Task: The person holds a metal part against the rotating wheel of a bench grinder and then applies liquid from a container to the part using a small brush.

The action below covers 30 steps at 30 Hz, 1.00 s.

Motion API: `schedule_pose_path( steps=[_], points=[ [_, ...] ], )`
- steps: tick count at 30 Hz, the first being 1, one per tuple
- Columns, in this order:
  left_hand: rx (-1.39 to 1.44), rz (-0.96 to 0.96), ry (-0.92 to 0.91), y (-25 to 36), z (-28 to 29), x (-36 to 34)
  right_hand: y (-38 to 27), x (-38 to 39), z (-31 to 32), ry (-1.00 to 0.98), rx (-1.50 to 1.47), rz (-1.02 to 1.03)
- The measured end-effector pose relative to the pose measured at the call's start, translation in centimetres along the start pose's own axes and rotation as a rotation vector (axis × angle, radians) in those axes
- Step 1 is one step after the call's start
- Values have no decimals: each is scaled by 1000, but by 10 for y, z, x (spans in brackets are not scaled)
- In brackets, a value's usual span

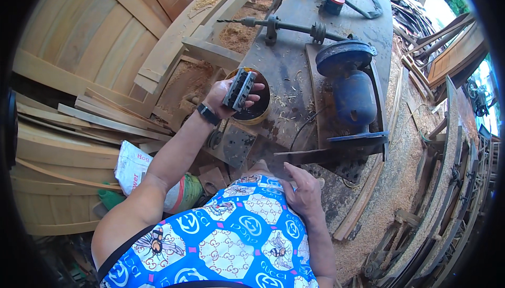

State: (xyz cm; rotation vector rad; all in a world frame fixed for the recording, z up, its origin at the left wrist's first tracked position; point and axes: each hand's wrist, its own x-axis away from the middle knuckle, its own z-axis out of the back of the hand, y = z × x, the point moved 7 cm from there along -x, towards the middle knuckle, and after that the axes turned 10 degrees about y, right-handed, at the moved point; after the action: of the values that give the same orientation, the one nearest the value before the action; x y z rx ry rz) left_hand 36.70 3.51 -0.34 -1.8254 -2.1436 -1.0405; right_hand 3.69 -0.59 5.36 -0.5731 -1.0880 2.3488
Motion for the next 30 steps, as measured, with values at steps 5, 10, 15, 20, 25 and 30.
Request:
schedule_pose_path(
  steps=[5,10,15,20,25,30],
  points=[
    [-88,-88,64,1,-1,5,-1,-2,-2,-6,-5,5],
    [-128,-122,141,2,6,5,-3,-3,-4,-11,-7,-7],
    [-154,-118,146,4,7,4,-3,-3,-5,-23,19,-10],
    [-683,-209,320,19,8,-12,-4,-4,-7,-22,11,13],
    [-2214,-438,298,3,-7,-45,-12,-7,-9,-49,18,32],
    [-2537,-436,161,-19,43,-102,-5,0,-5,-25,10,-10]
  ],
)
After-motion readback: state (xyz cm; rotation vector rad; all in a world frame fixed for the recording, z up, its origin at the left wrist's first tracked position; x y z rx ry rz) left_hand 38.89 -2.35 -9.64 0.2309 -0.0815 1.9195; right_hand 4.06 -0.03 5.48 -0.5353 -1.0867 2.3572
